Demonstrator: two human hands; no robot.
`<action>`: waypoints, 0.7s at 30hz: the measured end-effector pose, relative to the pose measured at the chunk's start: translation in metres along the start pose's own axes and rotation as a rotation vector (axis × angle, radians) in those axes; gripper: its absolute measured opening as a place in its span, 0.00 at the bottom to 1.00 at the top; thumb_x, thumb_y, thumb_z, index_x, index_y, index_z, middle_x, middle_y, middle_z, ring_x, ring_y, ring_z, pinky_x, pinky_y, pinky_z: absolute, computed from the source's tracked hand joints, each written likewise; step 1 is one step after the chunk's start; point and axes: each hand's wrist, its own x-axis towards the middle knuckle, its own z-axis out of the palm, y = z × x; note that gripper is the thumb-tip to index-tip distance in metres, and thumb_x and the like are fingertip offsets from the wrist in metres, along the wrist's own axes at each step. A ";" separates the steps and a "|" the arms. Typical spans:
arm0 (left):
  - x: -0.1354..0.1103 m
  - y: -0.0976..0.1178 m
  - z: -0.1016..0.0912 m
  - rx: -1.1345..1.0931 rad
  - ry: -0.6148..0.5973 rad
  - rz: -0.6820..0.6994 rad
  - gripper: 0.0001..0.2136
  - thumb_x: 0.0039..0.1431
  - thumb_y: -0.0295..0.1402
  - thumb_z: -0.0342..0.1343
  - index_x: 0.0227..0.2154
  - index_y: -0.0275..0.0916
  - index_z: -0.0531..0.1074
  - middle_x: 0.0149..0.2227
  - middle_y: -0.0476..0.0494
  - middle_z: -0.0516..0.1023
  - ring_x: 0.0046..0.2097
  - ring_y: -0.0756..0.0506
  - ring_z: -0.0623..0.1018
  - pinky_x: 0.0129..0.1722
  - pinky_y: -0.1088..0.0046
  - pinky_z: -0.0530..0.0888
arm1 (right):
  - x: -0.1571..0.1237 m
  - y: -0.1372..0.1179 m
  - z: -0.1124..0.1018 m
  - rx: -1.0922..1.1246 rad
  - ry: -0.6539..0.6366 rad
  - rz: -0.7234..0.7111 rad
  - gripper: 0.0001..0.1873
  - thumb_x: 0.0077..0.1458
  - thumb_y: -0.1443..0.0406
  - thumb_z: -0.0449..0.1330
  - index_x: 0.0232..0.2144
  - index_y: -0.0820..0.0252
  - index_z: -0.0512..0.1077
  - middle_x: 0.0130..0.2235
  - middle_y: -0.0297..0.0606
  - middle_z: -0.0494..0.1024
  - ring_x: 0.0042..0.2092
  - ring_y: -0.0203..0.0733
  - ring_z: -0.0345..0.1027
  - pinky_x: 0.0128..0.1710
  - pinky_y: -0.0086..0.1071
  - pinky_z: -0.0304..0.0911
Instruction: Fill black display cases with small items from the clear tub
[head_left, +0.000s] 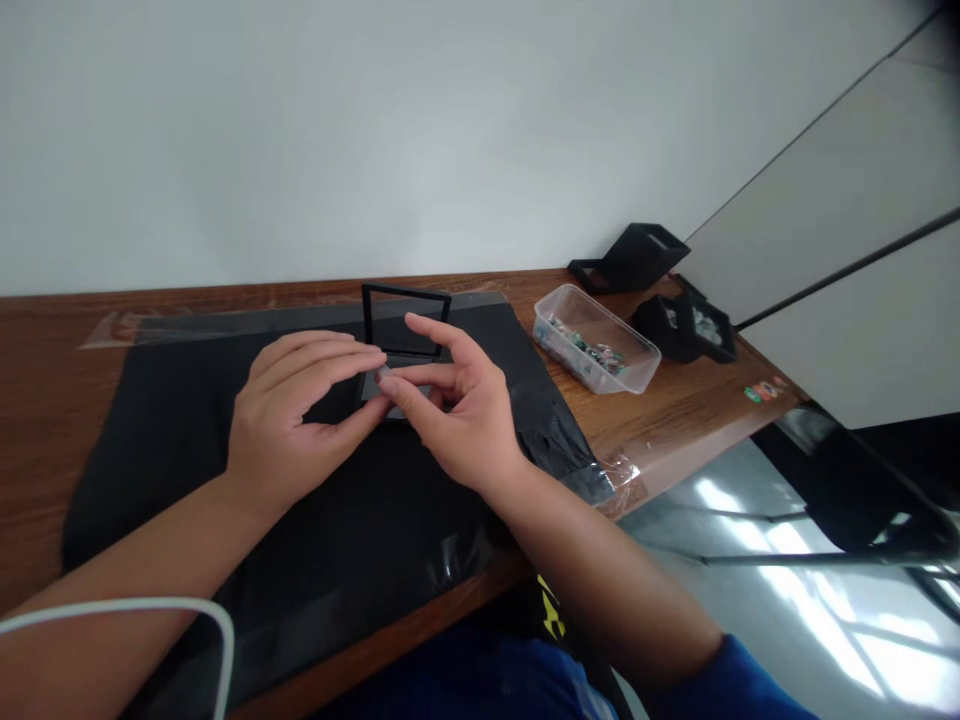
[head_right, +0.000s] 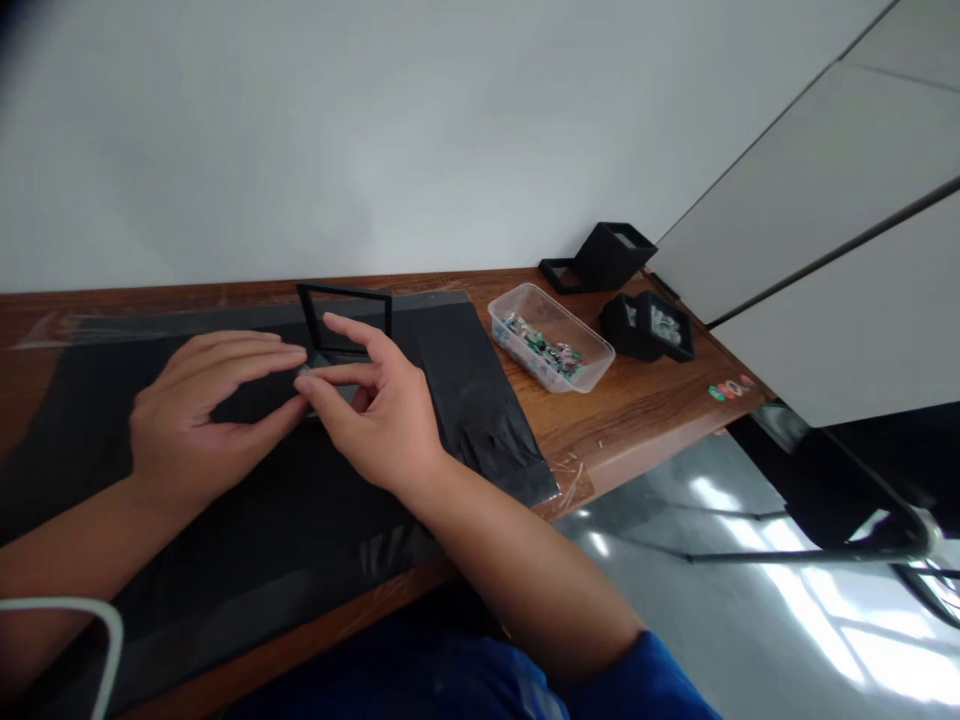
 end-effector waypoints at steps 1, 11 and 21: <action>0.000 0.001 -0.001 0.009 0.004 -0.003 0.12 0.66 0.32 0.62 0.50 0.51 0.78 0.53 0.47 0.83 0.58 0.37 0.79 0.62 0.49 0.74 | 0.000 -0.001 0.000 0.030 0.005 0.024 0.31 0.54 0.54 0.73 0.58 0.48 0.72 0.36 0.31 0.85 0.19 0.32 0.60 0.15 0.30 0.59; 0.002 0.003 -0.002 0.030 -0.023 -0.086 0.11 0.66 0.37 0.61 0.49 0.52 0.78 0.57 0.46 0.80 0.62 0.35 0.75 0.65 0.45 0.72 | 0.001 -0.006 0.002 0.288 -0.024 0.239 0.36 0.46 0.52 0.77 0.55 0.50 0.73 0.34 0.30 0.85 0.18 0.28 0.62 0.16 0.25 0.63; 0.003 0.003 -0.001 0.005 -0.049 -0.093 0.11 0.65 0.37 0.62 0.50 0.52 0.79 0.59 0.46 0.80 0.63 0.34 0.74 0.65 0.45 0.71 | 0.001 0.003 0.003 0.186 0.012 0.174 0.32 0.53 0.50 0.72 0.57 0.51 0.70 0.34 0.31 0.84 0.19 0.31 0.63 0.17 0.27 0.63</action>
